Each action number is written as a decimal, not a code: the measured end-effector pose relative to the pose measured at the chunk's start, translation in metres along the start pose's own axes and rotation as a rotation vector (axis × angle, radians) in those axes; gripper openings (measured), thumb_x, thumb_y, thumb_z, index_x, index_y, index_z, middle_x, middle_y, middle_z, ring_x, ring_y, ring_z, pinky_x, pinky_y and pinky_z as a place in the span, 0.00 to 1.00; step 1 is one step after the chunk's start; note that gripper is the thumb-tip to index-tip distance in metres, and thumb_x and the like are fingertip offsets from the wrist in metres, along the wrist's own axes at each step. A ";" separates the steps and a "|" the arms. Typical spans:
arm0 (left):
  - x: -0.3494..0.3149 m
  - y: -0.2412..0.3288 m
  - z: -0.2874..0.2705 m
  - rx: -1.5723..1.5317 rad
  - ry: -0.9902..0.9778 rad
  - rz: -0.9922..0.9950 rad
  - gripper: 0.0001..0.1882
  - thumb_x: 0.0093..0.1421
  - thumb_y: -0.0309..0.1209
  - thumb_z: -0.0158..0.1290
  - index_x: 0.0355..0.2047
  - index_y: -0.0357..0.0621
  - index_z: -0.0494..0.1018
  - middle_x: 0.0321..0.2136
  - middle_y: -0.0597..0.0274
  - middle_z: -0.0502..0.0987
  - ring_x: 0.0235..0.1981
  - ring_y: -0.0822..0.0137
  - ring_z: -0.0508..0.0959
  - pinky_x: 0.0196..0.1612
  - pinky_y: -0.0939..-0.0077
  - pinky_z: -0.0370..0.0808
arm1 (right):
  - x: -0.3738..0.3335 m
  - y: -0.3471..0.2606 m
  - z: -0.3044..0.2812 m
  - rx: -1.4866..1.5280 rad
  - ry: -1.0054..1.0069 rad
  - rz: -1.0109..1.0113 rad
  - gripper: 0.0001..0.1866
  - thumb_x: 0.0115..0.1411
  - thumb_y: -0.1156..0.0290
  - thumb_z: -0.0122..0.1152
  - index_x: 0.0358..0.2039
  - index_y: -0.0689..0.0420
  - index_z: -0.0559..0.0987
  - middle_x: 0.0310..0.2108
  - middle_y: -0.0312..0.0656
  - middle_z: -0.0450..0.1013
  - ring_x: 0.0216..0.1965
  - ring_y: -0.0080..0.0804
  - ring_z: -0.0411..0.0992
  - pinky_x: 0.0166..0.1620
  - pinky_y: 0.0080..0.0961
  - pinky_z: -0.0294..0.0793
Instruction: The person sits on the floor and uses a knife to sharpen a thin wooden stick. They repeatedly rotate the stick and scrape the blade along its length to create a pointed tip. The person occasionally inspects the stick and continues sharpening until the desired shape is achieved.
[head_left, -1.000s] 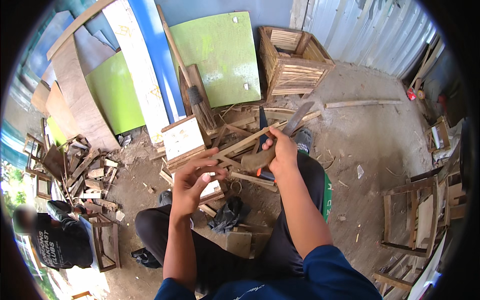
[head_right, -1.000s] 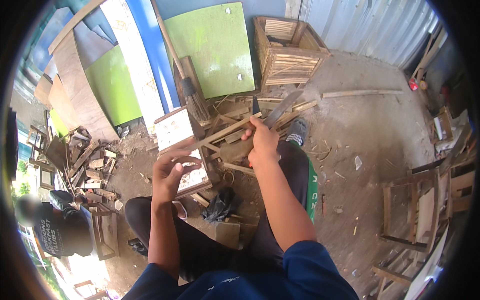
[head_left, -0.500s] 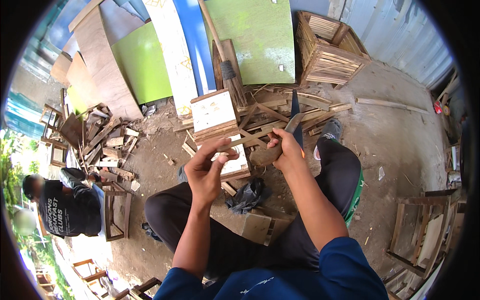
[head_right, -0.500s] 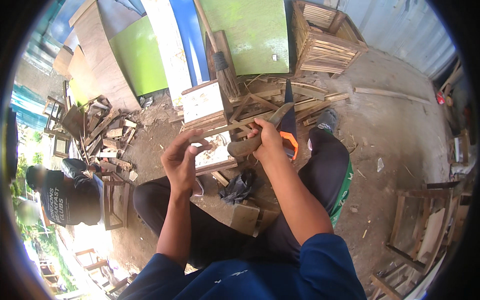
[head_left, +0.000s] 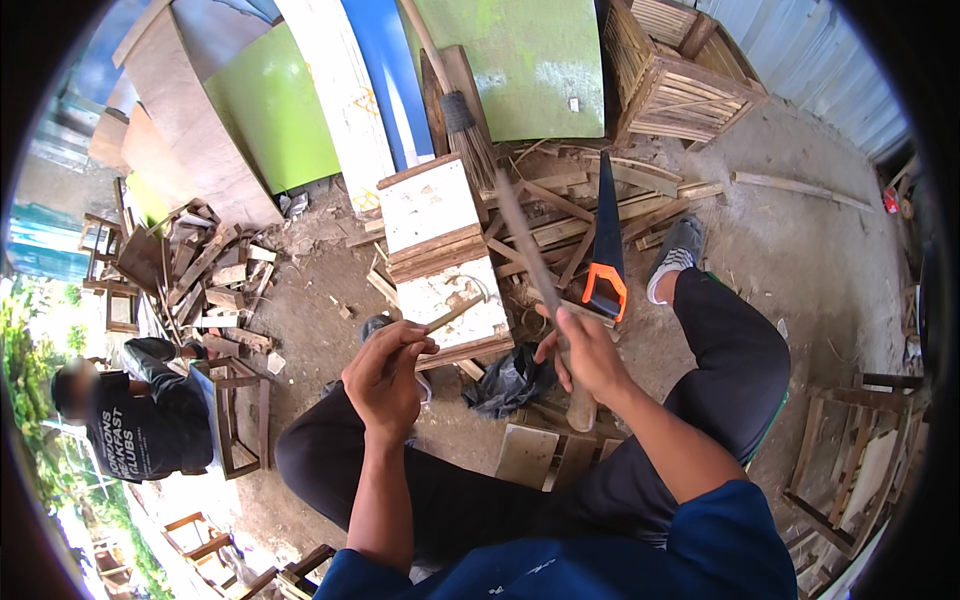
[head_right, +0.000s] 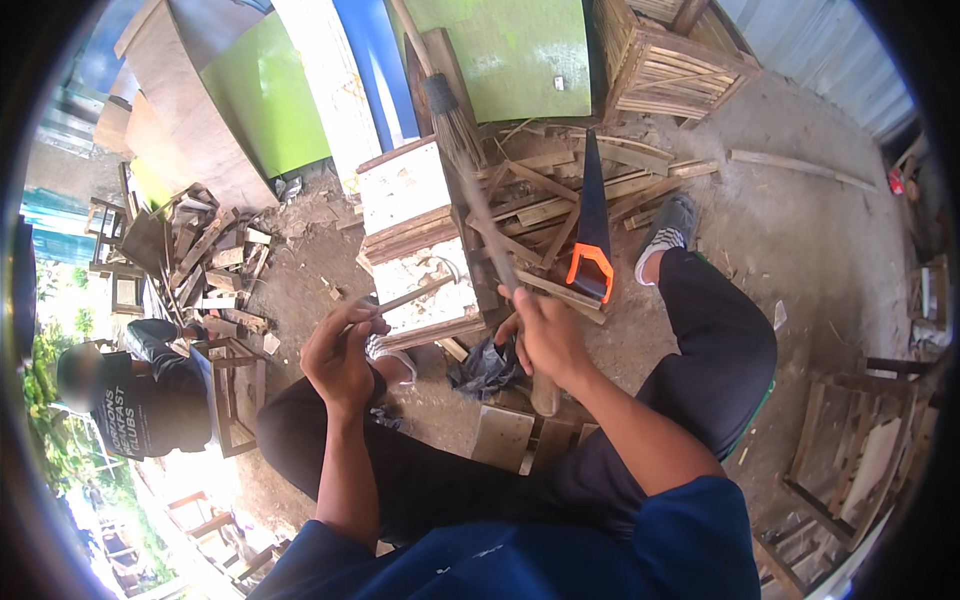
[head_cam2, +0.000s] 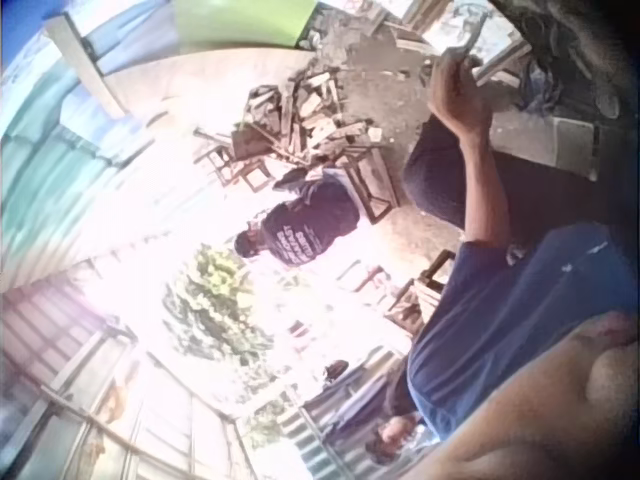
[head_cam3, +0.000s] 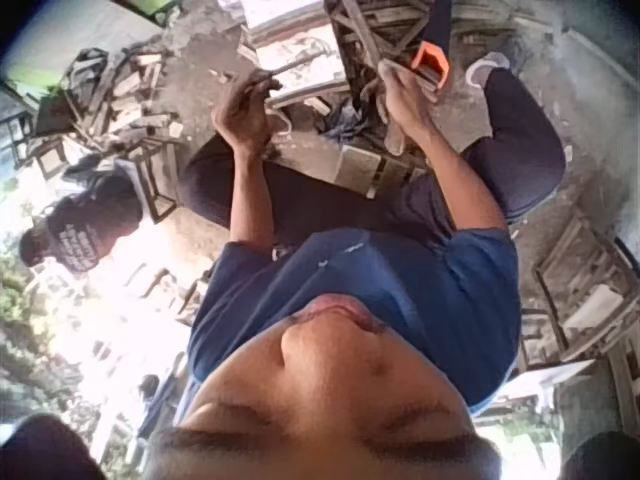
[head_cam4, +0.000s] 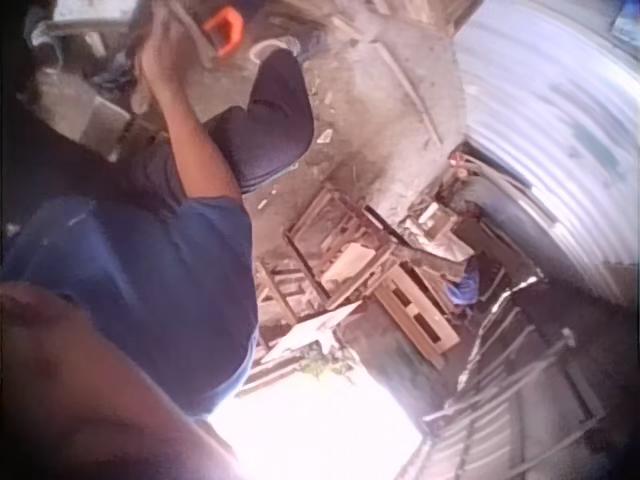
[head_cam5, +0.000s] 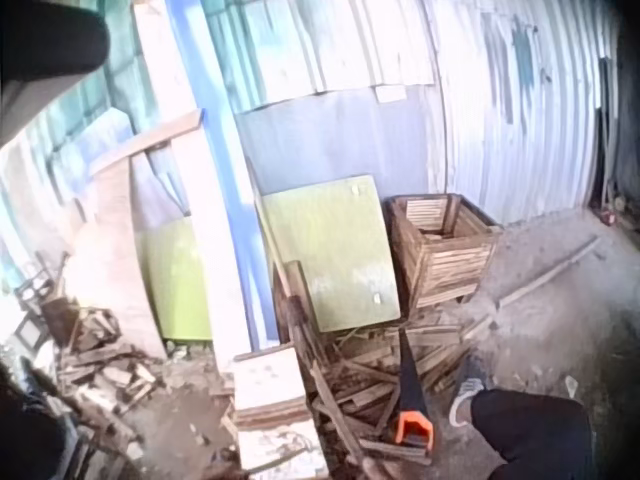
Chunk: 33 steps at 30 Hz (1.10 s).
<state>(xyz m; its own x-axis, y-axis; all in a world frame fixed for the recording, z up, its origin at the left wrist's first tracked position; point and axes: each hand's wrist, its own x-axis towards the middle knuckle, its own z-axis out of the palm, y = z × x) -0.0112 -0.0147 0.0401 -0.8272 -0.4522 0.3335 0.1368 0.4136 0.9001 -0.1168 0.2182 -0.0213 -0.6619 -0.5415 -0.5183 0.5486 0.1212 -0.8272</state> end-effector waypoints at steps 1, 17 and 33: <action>0.000 -0.003 0.002 -0.001 -0.003 -0.001 0.09 0.59 0.07 0.53 0.37 0.28 0.79 0.35 0.50 0.83 0.33 0.65 0.85 0.37 0.75 0.82 | -0.004 0.001 0.001 -0.091 -0.040 -0.029 0.30 0.79 0.52 0.37 0.67 0.63 0.67 0.27 0.47 0.76 0.13 0.21 0.66 0.18 0.22 0.68; 0.007 -0.007 0.023 -0.330 0.072 -0.205 0.08 0.68 0.24 0.57 0.32 0.31 0.76 0.34 0.48 0.83 0.29 0.64 0.84 0.33 0.75 0.81 | 0.003 -0.009 0.024 -0.311 -0.267 -0.137 0.21 0.75 0.68 0.47 0.67 0.50 0.69 0.19 0.39 0.72 0.21 0.27 0.73 0.31 0.28 0.72; 0.030 -0.017 0.070 -0.817 0.106 -0.218 0.42 0.76 0.59 0.23 0.08 0.49 0.54 0.08 0.66 0.55 0.13 0.70 0.51 0.27 0.70 0.52 | 0.009 0.006 0.020 -0.261 -0.212 -0.108 0.20 0.74 0.67 0.51 0.66 0.48 0.71 0.19 0.41 0.70 0.22 0.30 0.75 0.32 0.30 0.73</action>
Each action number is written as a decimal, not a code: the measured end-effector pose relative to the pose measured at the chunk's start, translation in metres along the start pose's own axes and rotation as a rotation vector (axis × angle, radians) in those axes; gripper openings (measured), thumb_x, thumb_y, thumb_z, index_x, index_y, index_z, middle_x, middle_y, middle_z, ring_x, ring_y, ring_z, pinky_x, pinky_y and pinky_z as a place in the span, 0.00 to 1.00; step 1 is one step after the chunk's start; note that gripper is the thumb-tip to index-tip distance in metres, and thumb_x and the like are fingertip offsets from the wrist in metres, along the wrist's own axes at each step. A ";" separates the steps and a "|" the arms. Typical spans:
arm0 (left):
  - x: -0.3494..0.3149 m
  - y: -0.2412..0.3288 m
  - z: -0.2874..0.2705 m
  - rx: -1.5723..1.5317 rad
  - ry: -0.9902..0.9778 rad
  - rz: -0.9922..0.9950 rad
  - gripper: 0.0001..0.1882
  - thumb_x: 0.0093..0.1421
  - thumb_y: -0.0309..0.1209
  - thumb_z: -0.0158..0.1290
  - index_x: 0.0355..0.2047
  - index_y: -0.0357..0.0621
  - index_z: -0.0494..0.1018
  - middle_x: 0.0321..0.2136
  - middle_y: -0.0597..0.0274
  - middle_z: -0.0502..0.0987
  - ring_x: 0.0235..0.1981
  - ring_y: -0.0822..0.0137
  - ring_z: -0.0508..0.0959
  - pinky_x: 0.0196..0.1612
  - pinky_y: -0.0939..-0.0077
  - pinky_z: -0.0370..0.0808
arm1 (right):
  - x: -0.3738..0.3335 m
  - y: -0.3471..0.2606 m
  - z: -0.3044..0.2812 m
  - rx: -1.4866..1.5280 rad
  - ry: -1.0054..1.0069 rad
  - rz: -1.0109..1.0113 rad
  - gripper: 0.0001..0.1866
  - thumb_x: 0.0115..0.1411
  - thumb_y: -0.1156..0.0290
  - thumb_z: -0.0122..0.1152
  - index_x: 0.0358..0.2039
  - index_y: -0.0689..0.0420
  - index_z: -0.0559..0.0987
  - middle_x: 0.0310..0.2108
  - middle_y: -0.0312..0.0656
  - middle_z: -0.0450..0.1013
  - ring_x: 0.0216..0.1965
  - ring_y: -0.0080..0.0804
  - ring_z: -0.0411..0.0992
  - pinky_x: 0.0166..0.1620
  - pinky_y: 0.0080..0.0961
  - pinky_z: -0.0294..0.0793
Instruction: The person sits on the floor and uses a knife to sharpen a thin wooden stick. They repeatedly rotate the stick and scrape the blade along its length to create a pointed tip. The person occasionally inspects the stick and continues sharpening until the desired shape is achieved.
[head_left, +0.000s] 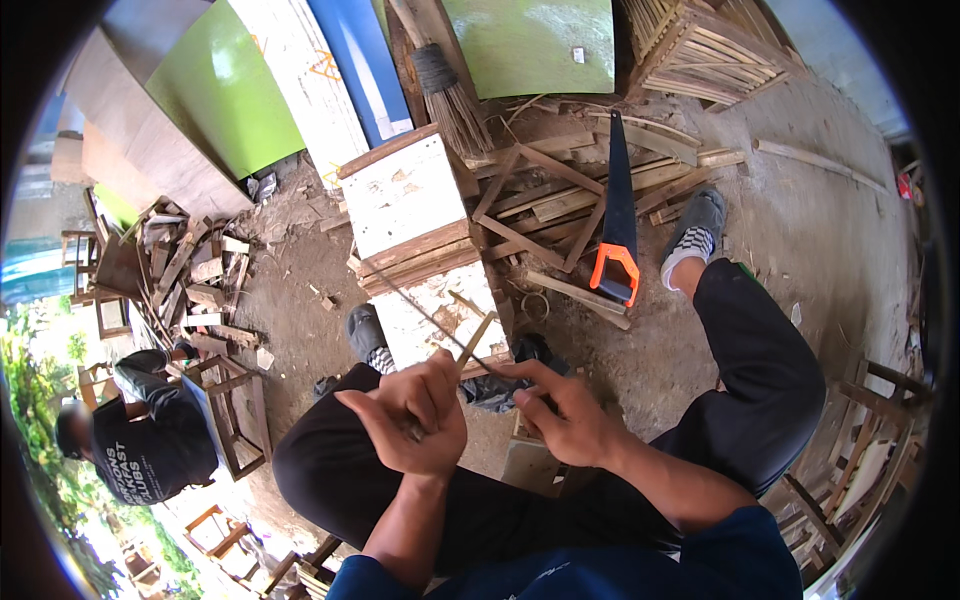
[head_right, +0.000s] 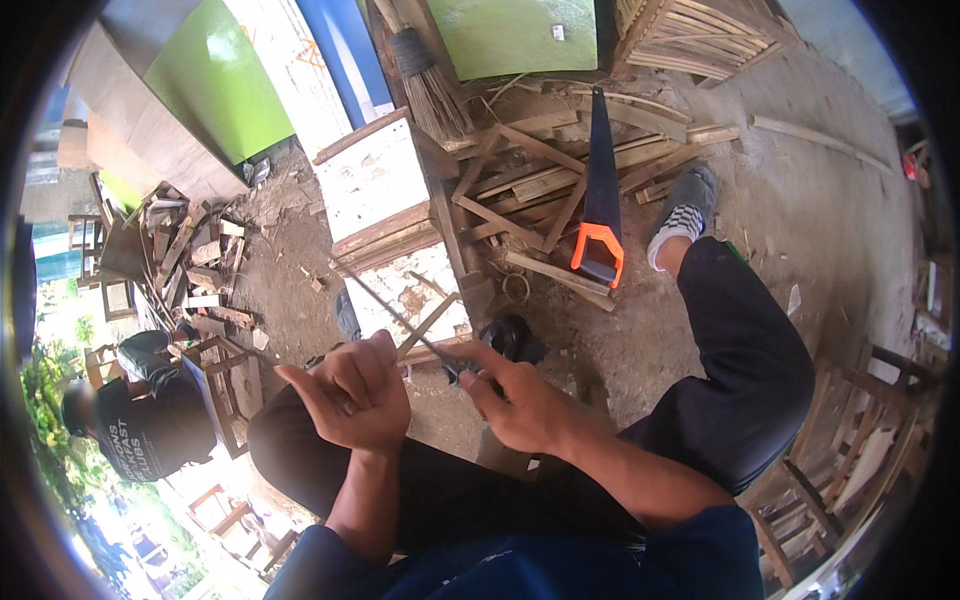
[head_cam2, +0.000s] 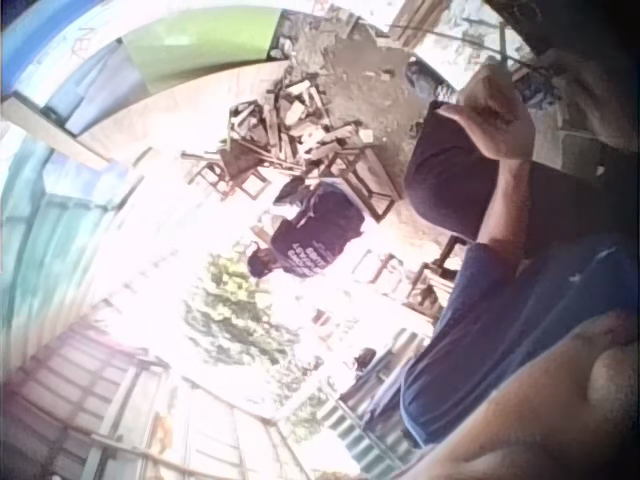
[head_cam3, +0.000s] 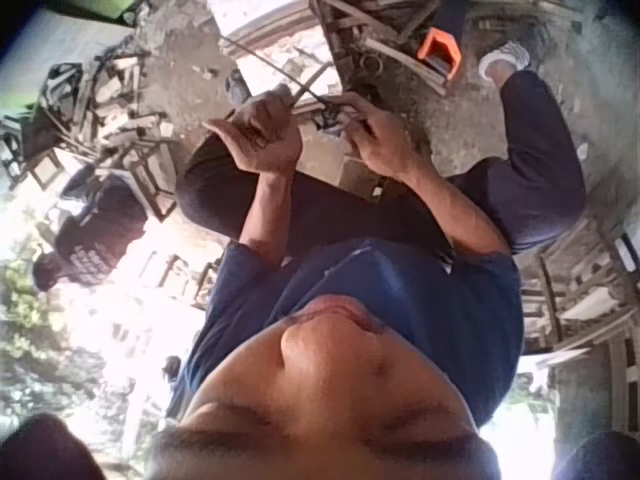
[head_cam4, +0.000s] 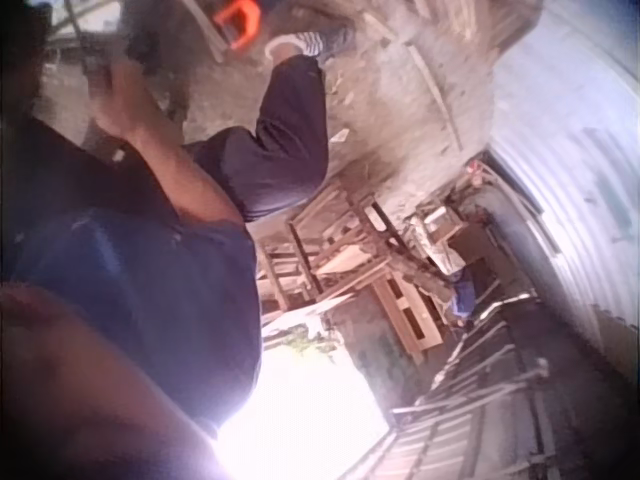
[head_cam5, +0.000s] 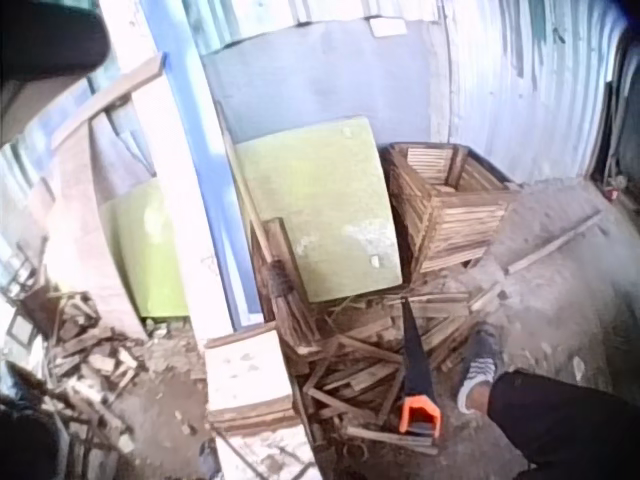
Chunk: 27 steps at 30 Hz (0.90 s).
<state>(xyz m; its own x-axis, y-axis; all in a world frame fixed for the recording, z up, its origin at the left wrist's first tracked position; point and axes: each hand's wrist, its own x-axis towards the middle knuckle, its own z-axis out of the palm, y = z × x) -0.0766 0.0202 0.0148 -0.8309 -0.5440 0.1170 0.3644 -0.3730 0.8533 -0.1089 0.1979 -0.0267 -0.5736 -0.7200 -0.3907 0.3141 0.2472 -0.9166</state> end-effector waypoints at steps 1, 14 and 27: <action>-0.003 -0.002 0.003 0.083 -0.046 0.014 0.40 0.78 0.56 0.24 0.09 0.51 0.54 0.08 0.69 0.53 0.13 0.71 0.49 0.26 0.72 0.50 | 0.000 0.001 0.000 0.032 -0.030 -0.024 0.20 0.74 0.67 0.51 0.65 0.48 0.71 0.19 0.41 0.70 0.21 0.28 0.73 0.32 0.29 0.73; 0.002 0.002 0.002 0.025 0.143 -0.006 0.38 0.79 0.50 0.25 0.08 0.53 0.52 0.07 0.71 0.54 0.12 0.73 0.49 0.28 0.73 0.54 | 0.006 0.019 -0.002 0.095 0.050 -0.024 0.19 0.74 0.66 0.52 0.63 0.50 0.77 0.16 0.41 0.68 0.21 0.20 0.66 0.32 0.26 0.72; -0.004 -0.007 0.022 0.171 -0.006 0.036 0.40 0.79 0.49 0.24 0.07 0.51 0.53 0.05 0.68 0.52 0.08 0.72 0.49 0.24 0.73 0.52 | 0.009 0.024 -0.006 0.154 0.066 0.026 0.24 0.73 0.64 0.52 0.67 0.55 0.74 0.21 0.38 0.71 0.23 0.21 0.71 0.31 0.25 0.72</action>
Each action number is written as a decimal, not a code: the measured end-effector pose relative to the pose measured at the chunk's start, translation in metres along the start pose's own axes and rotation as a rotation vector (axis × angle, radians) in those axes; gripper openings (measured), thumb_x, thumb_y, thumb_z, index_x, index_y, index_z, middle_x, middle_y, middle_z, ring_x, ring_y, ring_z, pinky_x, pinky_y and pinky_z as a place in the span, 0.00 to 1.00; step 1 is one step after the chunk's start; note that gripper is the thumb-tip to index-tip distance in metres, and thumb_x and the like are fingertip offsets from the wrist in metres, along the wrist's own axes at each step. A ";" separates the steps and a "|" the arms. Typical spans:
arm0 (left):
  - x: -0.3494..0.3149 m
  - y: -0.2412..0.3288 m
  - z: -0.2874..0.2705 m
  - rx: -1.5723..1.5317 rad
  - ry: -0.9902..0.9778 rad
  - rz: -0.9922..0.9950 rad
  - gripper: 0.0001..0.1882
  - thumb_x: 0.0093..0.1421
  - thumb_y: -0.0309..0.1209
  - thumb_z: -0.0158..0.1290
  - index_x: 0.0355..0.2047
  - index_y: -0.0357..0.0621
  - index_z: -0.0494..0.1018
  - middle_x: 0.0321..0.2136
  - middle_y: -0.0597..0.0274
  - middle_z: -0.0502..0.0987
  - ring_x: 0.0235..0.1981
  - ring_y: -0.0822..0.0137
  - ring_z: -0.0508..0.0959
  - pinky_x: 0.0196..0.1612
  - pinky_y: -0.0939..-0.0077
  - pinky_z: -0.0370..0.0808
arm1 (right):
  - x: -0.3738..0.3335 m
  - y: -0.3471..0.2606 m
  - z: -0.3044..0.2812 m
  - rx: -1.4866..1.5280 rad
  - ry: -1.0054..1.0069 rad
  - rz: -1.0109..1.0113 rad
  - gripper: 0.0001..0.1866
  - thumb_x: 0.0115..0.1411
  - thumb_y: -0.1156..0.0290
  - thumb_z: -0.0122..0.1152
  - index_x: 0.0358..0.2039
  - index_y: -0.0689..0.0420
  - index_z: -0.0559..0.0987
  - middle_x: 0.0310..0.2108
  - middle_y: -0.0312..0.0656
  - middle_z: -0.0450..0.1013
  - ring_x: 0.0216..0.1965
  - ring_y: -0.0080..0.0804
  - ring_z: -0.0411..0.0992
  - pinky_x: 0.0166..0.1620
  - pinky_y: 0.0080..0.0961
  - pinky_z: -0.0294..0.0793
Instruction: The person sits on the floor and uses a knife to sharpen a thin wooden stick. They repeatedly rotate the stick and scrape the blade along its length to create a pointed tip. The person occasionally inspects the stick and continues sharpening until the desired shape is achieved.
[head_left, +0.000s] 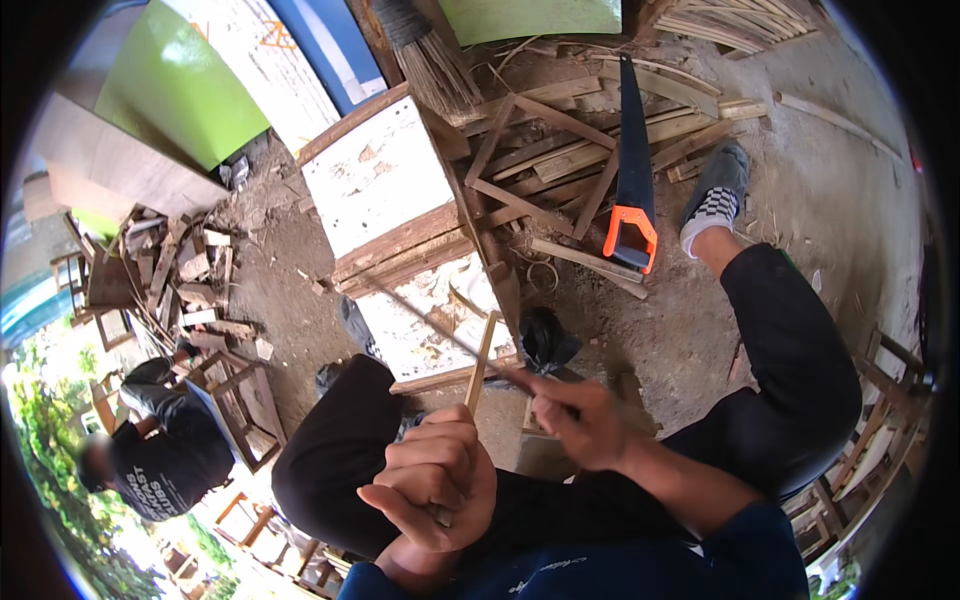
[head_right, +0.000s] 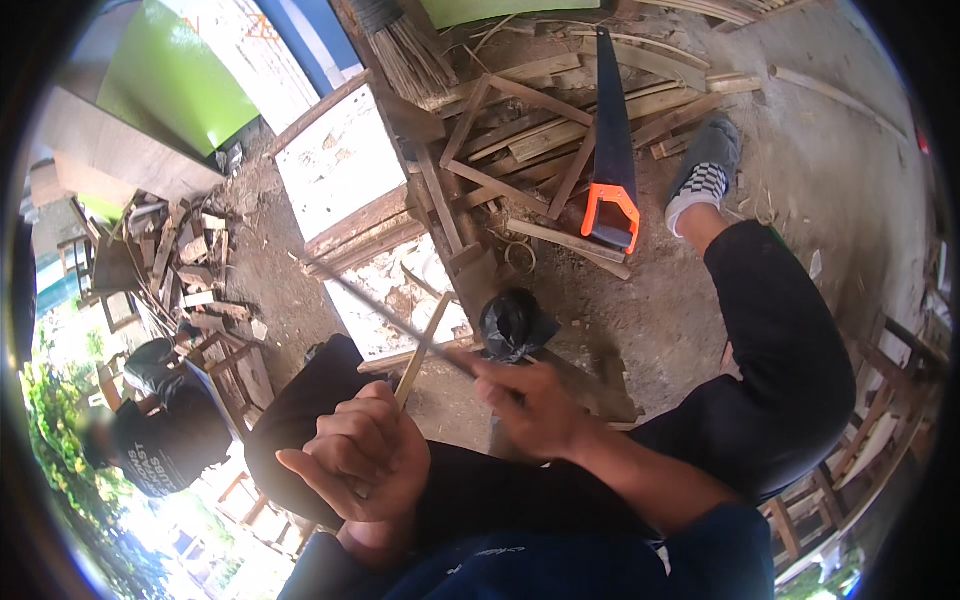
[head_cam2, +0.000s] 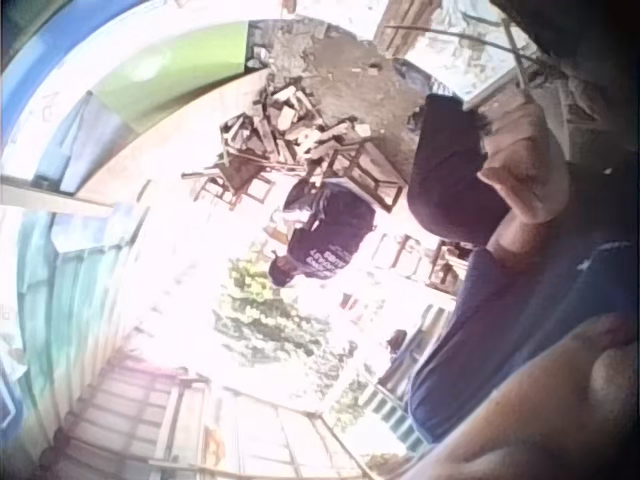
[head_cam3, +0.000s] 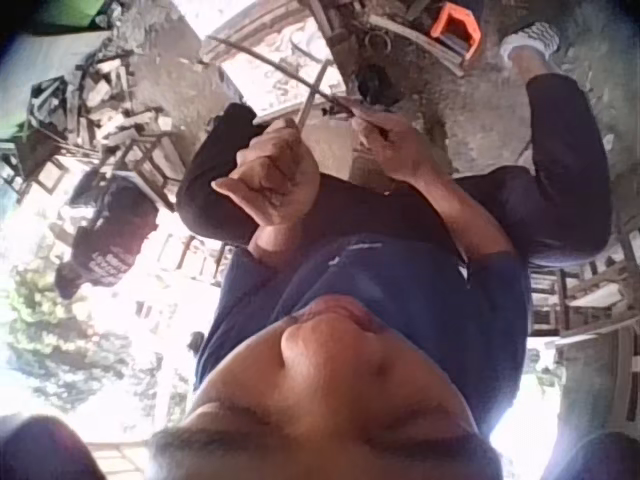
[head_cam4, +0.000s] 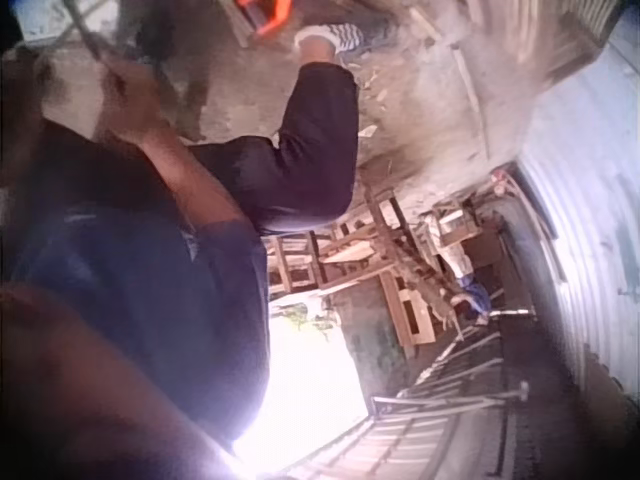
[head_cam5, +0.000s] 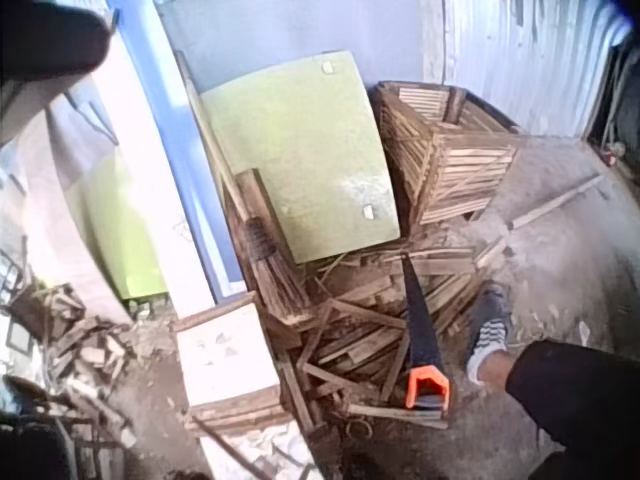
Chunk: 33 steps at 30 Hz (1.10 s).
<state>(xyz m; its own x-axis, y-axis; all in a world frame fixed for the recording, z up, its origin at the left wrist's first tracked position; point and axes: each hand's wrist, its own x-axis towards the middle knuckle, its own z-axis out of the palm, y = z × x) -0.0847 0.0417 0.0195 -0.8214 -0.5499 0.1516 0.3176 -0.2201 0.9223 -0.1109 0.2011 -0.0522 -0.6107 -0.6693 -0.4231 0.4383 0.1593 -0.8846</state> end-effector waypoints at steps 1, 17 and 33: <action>0.002 0.001 0.000 0.038 -0.020 -0.006 0.39 0.79 0.49 0.24 0.07 0.51 0.53 0.05 0.69 0.52 0.08 0.73 0.49 0.24 0.74 0.52 | 0.000 -0.001 0.001 -0.036 -0.009 -0.049 0.23 0.73 0.65 0.52 0.66 0.54 0.75 0.21 0.38 0.71 0.23 0.22 0.71 0.30 0.25 0.72; 0.016 0.006 -0.013 -0.027 0.064 -0.067 0.39 0.79 0.50 0.21 0.08 0.55 0.53 0.05 0.70 0.53 0.09 0.73 0.49 0.24 0.76 0.53 | 0.013 -0.006 0.000 -0.134 -0.026 0.063 0.22 0.72 0.70 0.51 0.65 0.56 0.76 0.38 0.52 0.83 0.30 0.38 0.82 0.38 0.28 0.78; 0.014 0.008 -0.026 -0.073 0.131 -0.033 0.40 0.79 0.52 0.22 0.07 0.51 0.53 0.05 0.70 0.54 0.08 0.72 0.50 0.23 0.73 0.52 | 0.006 -0.007 0.008 -0.225 -0.154 -0.252 0.23 0.73 0.66 0.51 0.67 0.52 0.73 0.34 0.55 0.81 0.33 0.36 0.83 0.39 0.34 0.79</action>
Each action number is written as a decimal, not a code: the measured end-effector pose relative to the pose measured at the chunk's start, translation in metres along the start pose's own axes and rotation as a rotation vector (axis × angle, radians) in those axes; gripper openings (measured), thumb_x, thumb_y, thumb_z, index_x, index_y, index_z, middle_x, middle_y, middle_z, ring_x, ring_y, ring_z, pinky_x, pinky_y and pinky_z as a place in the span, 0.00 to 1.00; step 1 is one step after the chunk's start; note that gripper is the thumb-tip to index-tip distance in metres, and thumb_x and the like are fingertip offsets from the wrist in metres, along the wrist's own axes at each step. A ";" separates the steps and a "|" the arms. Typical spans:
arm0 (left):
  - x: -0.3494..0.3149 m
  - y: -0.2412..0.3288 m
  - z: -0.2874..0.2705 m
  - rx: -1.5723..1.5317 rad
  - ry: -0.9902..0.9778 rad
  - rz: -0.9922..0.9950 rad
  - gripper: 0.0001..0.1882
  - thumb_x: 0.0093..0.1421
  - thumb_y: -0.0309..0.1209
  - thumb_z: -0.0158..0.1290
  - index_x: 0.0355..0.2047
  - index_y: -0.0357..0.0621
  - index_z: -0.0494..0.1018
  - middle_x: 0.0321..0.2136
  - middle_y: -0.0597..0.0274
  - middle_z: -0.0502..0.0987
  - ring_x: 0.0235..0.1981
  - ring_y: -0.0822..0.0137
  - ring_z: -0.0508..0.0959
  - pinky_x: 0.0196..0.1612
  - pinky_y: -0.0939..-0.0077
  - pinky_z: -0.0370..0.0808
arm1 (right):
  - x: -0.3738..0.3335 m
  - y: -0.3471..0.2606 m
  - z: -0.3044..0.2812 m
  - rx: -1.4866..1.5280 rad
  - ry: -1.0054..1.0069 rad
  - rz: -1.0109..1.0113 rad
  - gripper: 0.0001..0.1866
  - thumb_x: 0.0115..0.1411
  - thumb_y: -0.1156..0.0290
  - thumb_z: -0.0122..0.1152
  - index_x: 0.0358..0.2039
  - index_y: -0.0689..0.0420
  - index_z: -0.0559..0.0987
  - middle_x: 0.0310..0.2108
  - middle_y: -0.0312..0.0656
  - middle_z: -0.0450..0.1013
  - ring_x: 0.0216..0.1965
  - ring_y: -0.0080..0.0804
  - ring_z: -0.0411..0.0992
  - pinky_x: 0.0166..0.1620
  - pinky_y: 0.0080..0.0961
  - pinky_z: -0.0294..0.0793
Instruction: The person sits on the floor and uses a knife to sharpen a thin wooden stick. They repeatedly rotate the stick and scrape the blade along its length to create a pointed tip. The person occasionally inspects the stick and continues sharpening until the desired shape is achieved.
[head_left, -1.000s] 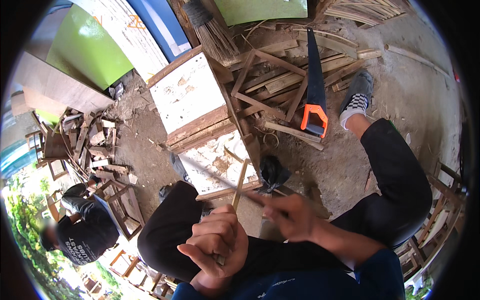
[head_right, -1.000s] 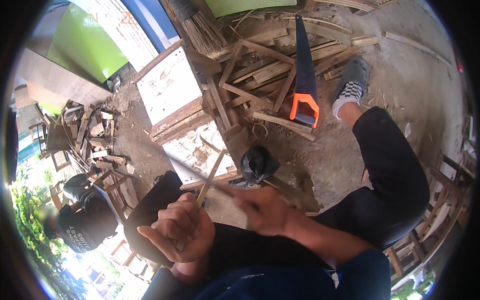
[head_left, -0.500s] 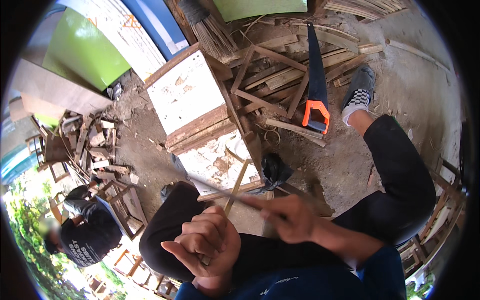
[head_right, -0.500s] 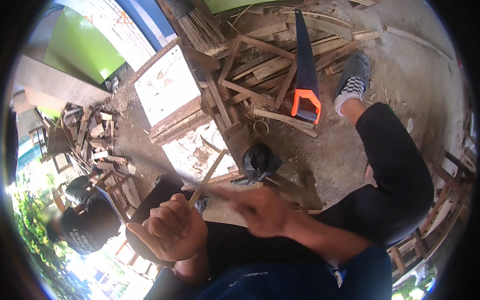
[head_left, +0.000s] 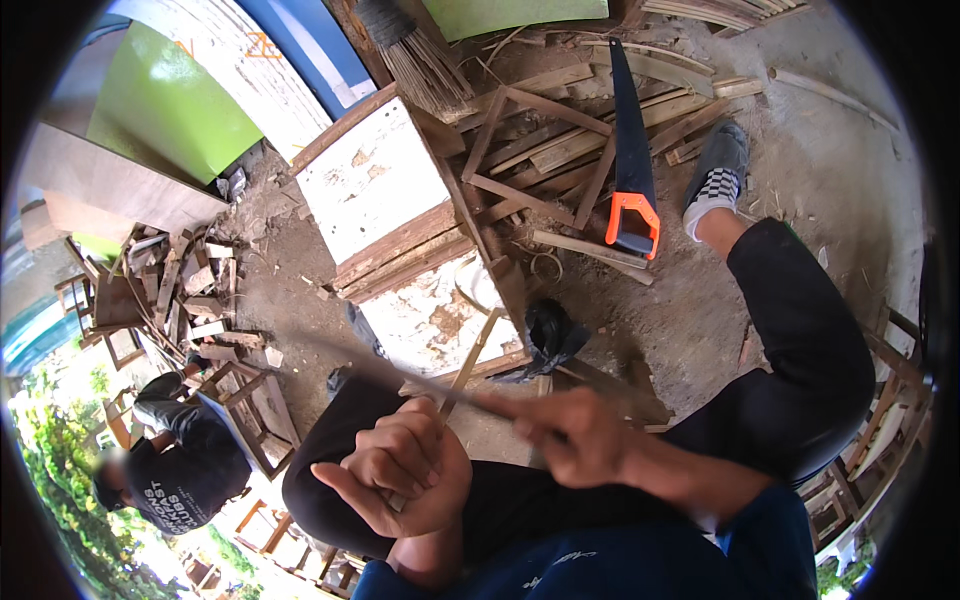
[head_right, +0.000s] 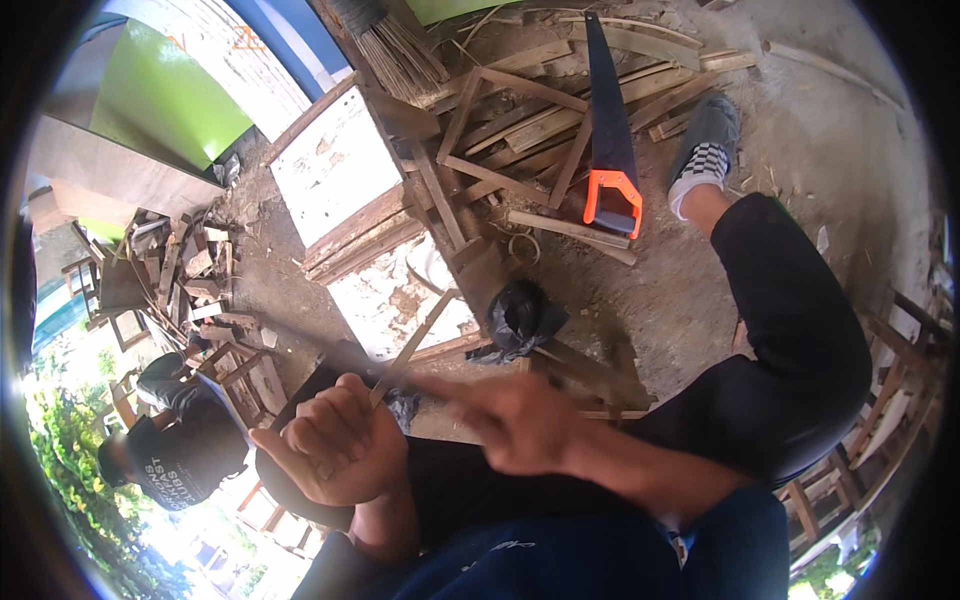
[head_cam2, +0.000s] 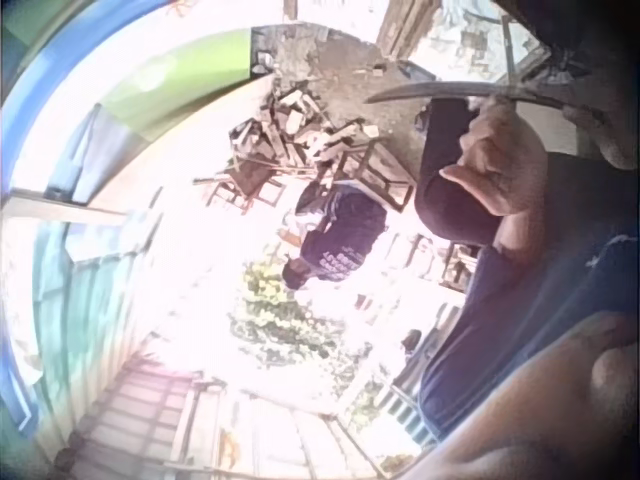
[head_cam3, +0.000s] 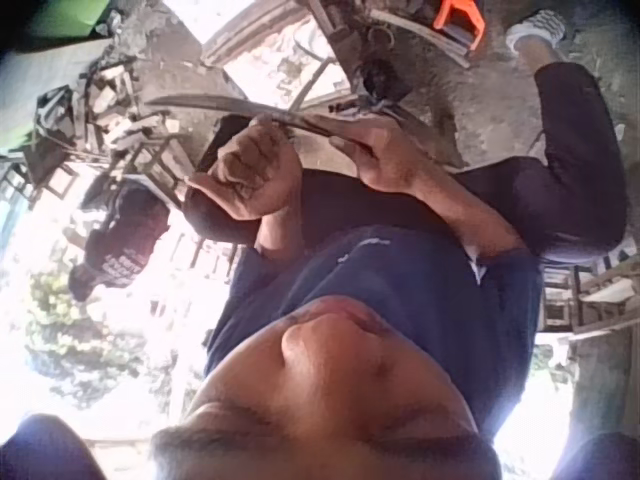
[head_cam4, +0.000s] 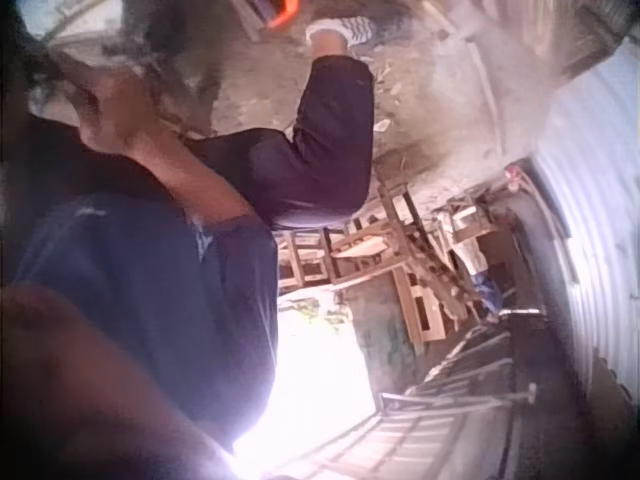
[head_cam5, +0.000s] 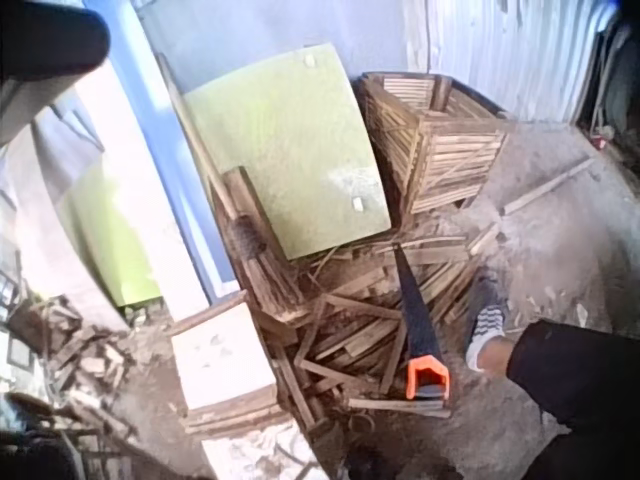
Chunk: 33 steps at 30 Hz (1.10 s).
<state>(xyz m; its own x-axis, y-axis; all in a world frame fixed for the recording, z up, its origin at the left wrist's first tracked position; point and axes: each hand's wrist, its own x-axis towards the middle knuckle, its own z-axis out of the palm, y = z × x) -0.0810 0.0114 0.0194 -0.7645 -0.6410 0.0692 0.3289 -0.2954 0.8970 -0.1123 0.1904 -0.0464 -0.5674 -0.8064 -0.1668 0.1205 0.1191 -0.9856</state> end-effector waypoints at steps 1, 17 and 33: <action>-0.001 -0.001 0.001 0.024 -0.064 0.009 0.40 0.79 0.52 0.22 0.07 0.51 0.53 0.05 0.70 0.54 0.08 0.72 0.49 0.23 0.73 0.52 | 0.003 0.002 0.002 0.055 0.016 -0.065 0.23 0.74 0.65 0.51 0.68 0.52 0.73 0.32 0.55 0.81 0.32 0.35 0.82 0.38 0.34 0.79; 0.005 0.000 -0.006 -0.047 -0.103 -0.038 0.37 0.79 0.50 0.22 0.09 0.57 0.52 0.07 0.71 0.53 0.10 0.72 0.48 0.25 0.74 0.53 | 0.014 0.008 0.001 0.020 0.169 -0.063 0.23 0.74 0.68 0.51 0.67 0.54 0.73 0.19 0.38 0.71 0.19 0.17 0.67 0.28 0.21 0.71; 0.004 0.003 -0.014 -0.081 -0.089 -0.082 0.38 0.79 0.52 0.25 0.08 0.56 0.53 0.06 0.70 0.54 0.10 0.72 0.48 0.27 0.72 0.54 | 0.003 0.001 0.001 0.003 0.062 0.194 0.22 0.72 0.69 0.55 0.65 0.52 0.75 0.31 0.54 0.79 0.27 0.41 0.79 0.34 0.32 0.78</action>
<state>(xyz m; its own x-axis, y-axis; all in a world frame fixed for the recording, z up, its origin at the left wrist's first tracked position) -0.0752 -0.0021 0.0156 -0.8357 -0.5478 0.0393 0.3046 -0.4027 0.8632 -0.1133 0.1873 -0.0482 -0.5820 -0.7314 -0.3555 0.2352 0.2670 -0.9345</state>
